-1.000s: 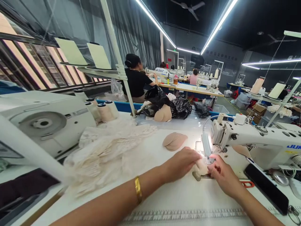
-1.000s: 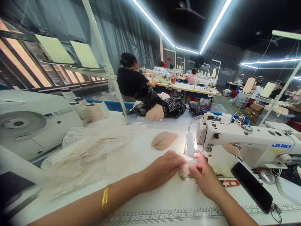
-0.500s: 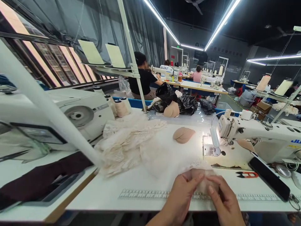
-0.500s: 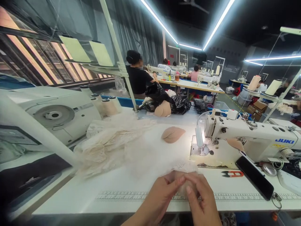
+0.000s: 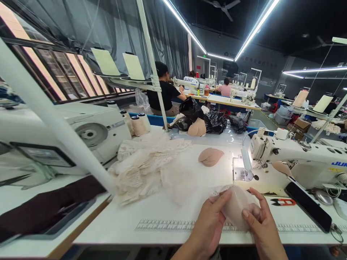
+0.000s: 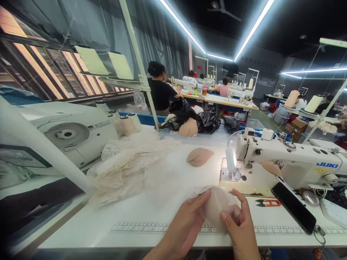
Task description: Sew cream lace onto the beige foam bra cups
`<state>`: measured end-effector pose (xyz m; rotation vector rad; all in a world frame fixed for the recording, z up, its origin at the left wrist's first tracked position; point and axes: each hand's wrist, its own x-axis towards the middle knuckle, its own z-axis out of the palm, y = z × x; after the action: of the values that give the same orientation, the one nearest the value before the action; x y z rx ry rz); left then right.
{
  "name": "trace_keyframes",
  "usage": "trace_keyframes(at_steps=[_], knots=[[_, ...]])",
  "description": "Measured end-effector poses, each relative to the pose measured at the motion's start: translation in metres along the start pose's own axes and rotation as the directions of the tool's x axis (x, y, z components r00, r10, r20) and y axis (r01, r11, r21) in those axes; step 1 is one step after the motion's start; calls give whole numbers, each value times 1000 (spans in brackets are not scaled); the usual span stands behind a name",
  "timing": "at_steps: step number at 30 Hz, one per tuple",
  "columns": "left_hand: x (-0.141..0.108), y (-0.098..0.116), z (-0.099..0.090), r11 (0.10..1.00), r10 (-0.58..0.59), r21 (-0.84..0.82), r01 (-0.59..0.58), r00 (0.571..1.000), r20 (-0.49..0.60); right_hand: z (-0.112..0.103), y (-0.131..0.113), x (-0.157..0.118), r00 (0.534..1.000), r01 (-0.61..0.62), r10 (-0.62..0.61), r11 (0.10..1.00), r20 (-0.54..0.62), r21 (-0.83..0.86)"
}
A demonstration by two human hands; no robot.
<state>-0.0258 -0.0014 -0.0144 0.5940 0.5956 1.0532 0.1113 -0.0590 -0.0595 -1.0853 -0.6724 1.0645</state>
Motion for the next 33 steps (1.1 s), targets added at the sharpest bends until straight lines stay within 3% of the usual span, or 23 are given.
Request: trace_keyframes(at_steps=[4, 11, 18, 24, 33], knots=[[0, 1, 5, 999, 32, -17, -33, 998, -54, -6, 1, 4, 1000, 17, -17, 1000, -2, 1], [2, -2, 5, 1000, 1, -17, -2, 999, -54, -5, 5, 7, 1000, 6, -5, 998, -11, 57], [3, -3, 11, 999, 0, -48, 1, 1000, 27, -5, 5, 7, 1000, 11, -10, 999, -22, 46], [7, -8, 13, 998, -51, -21, 51, 998, -32, -8, 7, 8, 1000, 12, -11, 998, -21, 55], [11, -5, 20, 995, -60, -72, 62, 998, 29, -7, 5, 11, 995, 76, -77, 997, -61, -13]])
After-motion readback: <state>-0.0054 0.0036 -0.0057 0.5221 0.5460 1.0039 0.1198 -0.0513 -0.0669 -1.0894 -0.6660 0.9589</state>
